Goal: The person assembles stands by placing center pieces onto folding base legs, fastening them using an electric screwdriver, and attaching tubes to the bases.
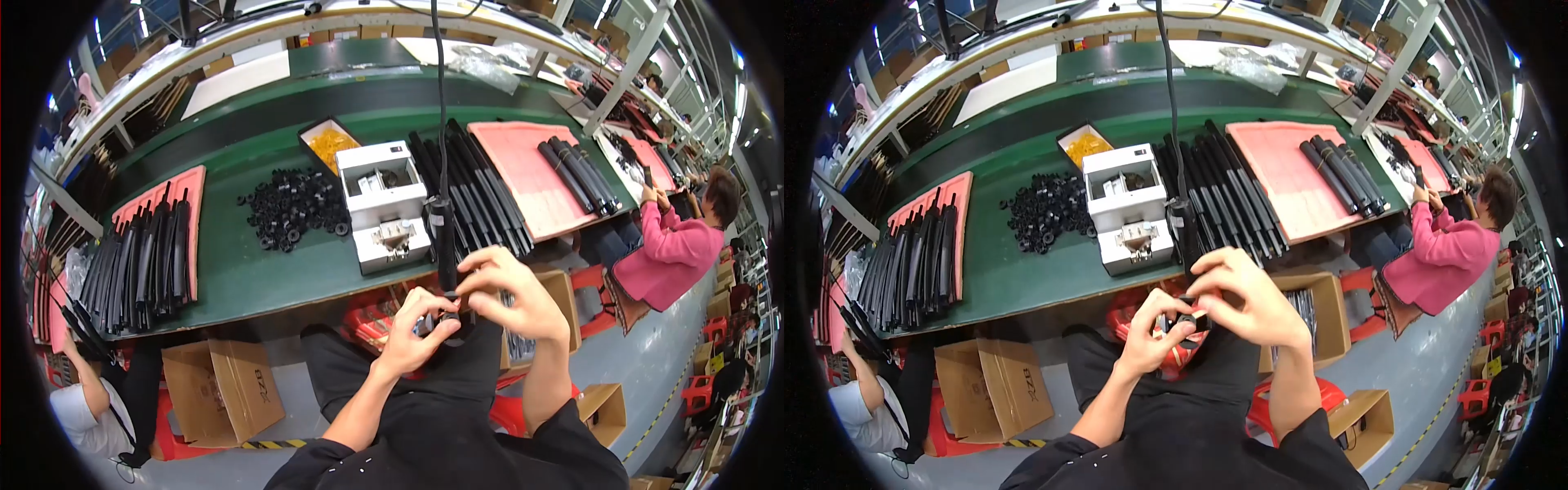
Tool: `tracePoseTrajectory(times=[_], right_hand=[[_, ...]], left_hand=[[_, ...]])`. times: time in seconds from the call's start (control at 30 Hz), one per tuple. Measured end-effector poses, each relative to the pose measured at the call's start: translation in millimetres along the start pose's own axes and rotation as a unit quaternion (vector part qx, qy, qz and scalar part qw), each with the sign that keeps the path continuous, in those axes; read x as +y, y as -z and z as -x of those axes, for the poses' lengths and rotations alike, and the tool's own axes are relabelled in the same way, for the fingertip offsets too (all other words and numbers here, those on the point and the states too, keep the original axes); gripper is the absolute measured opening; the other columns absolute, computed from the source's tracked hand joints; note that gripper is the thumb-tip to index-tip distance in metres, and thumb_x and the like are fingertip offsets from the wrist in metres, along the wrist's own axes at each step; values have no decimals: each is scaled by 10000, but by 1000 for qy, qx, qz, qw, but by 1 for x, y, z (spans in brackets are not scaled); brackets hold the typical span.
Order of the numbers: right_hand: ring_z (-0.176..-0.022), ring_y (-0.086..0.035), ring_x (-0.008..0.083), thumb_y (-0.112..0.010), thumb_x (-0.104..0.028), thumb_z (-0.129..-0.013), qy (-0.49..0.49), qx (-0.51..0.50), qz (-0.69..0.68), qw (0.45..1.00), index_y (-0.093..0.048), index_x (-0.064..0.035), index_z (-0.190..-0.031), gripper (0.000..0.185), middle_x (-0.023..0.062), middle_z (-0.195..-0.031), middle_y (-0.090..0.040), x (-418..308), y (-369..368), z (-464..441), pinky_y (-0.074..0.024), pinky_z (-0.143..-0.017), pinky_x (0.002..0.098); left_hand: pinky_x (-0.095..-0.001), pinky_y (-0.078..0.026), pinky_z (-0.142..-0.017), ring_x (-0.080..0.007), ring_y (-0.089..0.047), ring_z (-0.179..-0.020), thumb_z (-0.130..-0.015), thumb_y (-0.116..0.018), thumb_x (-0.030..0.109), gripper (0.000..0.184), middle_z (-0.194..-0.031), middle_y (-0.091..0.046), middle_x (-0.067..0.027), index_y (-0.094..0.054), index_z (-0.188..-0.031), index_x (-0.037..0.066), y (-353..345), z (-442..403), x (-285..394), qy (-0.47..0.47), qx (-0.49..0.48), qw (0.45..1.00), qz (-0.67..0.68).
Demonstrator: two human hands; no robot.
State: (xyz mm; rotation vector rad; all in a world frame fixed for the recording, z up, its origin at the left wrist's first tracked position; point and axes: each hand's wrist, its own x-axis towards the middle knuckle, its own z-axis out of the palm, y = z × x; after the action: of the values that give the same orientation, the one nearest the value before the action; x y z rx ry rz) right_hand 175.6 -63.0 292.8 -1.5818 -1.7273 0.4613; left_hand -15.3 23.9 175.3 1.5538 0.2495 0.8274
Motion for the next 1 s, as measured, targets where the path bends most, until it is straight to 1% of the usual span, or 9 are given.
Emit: tracePoseTrajectory(times=[0.1,0.2,0.4,0.53,0.57,0.7,0.8,0.87,1.0], right_hand=[[-1025,-606,212,-699,-130,-921,-82,122,-74,986,-691,-13,-1246,346,129,-1203,-645,27,-10,-25,-500,-890,328],[-975,-619,200,-704,-150,-936,-137,156,-51,977,-636,20,-1295,403,137,-1139,-668,63,-41,-45,-503,-895,319],[-963,-647,222,-717,-172,-925,-160,156,-17,975,-631,23,-1287,421,152,-1094,-681,73,-64,-36,-519,-906,350],[-852,-652,189,-696,-184,-968,-136,169,-234,948,-611,4,-1292,384,135,-963,-680,68,-75,-19,-537,-800,311],[-852,-652,189,-696,-184,-968,-136,166,-233,948,-611,4,-1292,384,135,-963,-680,64,-75,-19,-537,-800,311],[-678,-605,164,-642,-195,-1007,-237,190,-401,864,-527,-34,-1387,428,101,-851,-651,40,-72,-20,-514,-665,287],[-613,-577,167,-620,-195,-1022,-171,222,-407,869,-523,-41,-1344,371,83,-779,-612,34,-58,-43,-501,-612,290],[-587,-563,162,-629,-206,-1022,-76,275,-479,830,-539,-48,-1265,304,75,-765,-597,23,-48,-63,-502,-578,305],[-519,-533,153,-626,-227,-1027,36,282,-524,803,-538,-43,-1198,266,59,-698,-564,9,-48,-108,-483,-514,305]], left_hand=[[-282,-429,-797,-173,-498,-874,-877,-800,113,273,-954,-541,-39,-743,-1139,66,-3,4,0,-24,11,999,-25],[-285,-423,-785,-175,-486,-862,-866,-821,128,198,-930,-520,-29,-778,-1053,75,-6,8,0,-4,25,999,-24],[-295,-419,-767,-182,-476,-855,-833,-856,159,254,-916,-505,-25,-777,-1060,77,-18,19,-7,-44,84,993,-69],[-298,-416,-758,-188,-477,-844,-802,-878,174,297,-920,-509,-25,-778,-1065,80,-23,23,-11,-100,117,981,-122],[-298,-416,-758,-188,-477,-844,-802,-878,174,297,-920,-509,-25,-778,-1065,80,-24,24,-11,-99,120,980,-122],[-299,-414,-754,-186,-473,-839,-794,-882,174,311,-918,-509,-25,-780,-1073,83,-23,27,-11,-98,132,980,-112],[-299,-413,-753,-185,-473,-839,-793,-883,173,314,-917,-509,-25,-781,-1077,84,-20,28,-13,-99,132,980,-109],[-299,-412,-752,-184,-472,-840,-792,-884,172,318,-917,-509,-25,-782,-1081,86,-20,29,-14,-102,126,981,-105],[-298,-410,-751,-184,-473,-847,-796,-880,164,321,-921,-508,-25,-783,-1092,89,-19,30,-15,-93,118,984,-94]])
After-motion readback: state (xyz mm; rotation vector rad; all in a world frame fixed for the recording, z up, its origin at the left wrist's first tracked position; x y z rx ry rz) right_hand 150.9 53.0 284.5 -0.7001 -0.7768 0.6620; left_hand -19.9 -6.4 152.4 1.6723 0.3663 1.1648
